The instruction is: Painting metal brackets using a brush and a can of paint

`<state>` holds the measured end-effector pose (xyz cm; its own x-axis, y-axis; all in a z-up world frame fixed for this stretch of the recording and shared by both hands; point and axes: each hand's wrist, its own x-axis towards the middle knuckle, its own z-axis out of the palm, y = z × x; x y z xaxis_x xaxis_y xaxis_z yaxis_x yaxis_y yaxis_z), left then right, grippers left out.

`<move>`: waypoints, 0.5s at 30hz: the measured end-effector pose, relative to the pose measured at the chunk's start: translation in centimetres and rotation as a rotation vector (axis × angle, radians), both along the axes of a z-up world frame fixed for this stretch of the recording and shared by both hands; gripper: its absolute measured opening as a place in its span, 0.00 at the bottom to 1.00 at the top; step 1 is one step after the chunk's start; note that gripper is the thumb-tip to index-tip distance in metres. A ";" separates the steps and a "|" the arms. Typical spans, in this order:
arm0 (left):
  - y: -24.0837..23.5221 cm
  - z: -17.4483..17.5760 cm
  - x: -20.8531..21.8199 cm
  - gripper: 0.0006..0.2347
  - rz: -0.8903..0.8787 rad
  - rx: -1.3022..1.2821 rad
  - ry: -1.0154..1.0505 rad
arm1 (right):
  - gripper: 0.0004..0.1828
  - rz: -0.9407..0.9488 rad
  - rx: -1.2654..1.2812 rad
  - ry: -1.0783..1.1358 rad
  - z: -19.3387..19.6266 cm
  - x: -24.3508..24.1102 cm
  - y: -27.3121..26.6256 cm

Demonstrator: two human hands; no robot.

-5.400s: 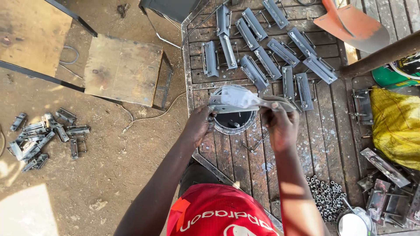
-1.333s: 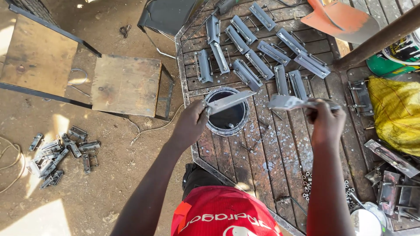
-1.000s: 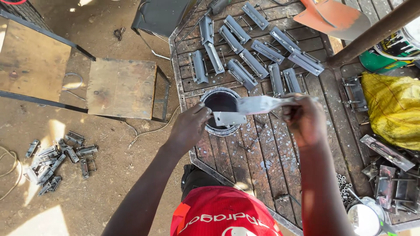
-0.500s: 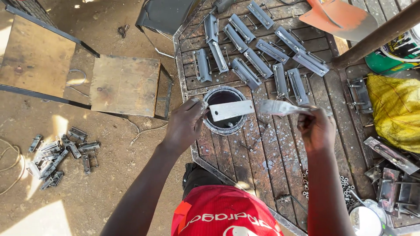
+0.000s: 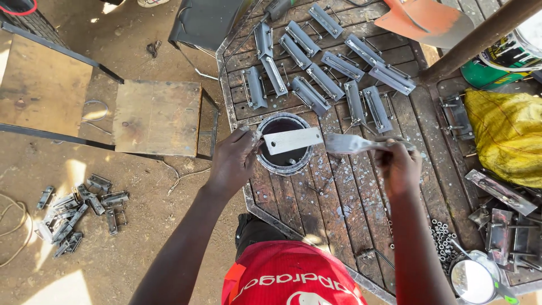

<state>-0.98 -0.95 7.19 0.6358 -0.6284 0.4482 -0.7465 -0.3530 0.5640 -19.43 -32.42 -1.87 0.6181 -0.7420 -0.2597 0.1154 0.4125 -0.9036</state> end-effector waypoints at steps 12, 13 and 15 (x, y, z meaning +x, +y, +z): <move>-2.3 -1.7 -1.3 0.10 0.380 -0.437 1.389 | 0.10 -0.074 -0.116 0.088 1.9 -2.4 0.9; -2.5 -1.8 -1.7 0.10 0.383 -0.435 1.388 | 0.10 -0.074 -0.113 0.088 2.2 -2.7 1.3; -2.8 -1.9 -2.2 0.08 0.351 -0.737 1.694 | 0.10 -0.028 -0.354 0.170 2.7 -2.8 2.1</move>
